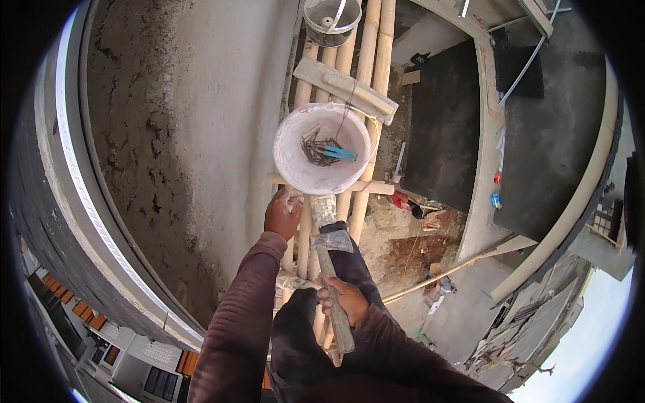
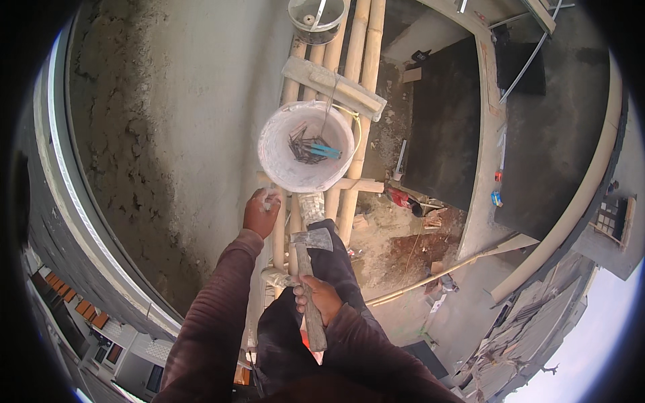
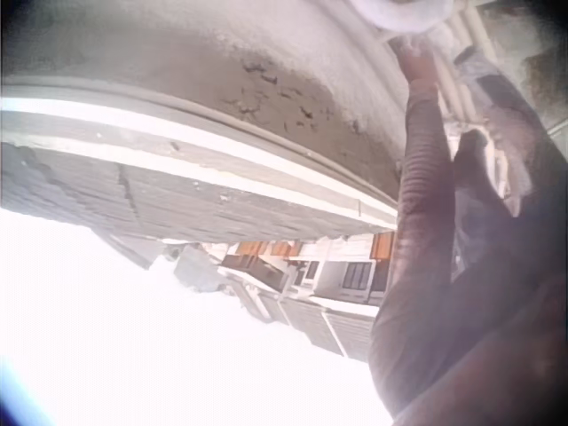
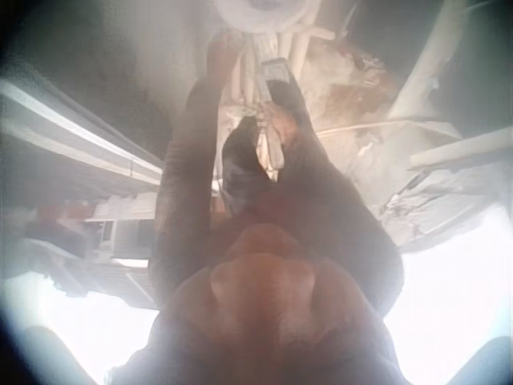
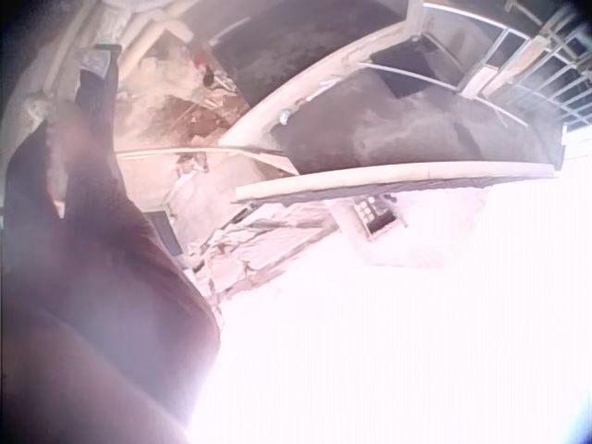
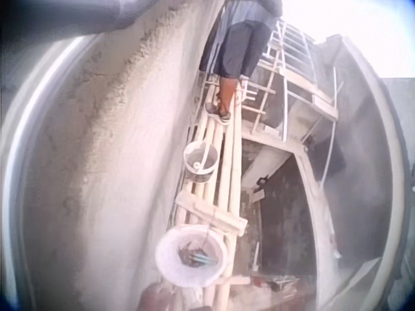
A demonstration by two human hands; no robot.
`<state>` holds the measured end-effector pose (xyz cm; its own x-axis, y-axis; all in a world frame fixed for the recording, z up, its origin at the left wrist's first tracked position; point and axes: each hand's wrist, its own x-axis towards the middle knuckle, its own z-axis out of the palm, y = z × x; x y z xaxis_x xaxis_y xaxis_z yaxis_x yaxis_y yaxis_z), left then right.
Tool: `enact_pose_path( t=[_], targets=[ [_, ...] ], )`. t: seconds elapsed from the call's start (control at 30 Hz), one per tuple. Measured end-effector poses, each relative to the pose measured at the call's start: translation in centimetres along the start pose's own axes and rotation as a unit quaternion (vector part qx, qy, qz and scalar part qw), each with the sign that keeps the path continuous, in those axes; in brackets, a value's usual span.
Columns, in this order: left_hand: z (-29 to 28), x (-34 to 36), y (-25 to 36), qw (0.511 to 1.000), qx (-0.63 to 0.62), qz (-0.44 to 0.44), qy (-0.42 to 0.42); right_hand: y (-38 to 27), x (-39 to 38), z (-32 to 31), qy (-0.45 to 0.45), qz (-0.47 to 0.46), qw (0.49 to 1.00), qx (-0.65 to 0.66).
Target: The person applies cement to the edge of a roof and wall structure using a trowel and a small axe-like tool. They reach into a bucket to retrieve materials and use a long metal guide to straighten the edge.
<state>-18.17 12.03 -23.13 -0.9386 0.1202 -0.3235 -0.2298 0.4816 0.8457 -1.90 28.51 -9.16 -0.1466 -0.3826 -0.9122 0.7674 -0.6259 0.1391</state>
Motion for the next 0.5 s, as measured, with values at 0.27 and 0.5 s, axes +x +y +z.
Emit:
enact_pose_path(
  t=[0.27, 0.5],
  targets=[
    [7.6, 16.3, -7.0, 0.990, 0.131, -0.028, -0.044, -0.7, 5.3, 2.2, 0.042, 0.092, 0.995, -0.024],
    [13.1, 21.5, -9.3, 0.981, 0.175, -0.076, -0.022, -2.4, 5.4, 2.8, 0.080, 0.101, 0.991, -0.019]
  ],
)
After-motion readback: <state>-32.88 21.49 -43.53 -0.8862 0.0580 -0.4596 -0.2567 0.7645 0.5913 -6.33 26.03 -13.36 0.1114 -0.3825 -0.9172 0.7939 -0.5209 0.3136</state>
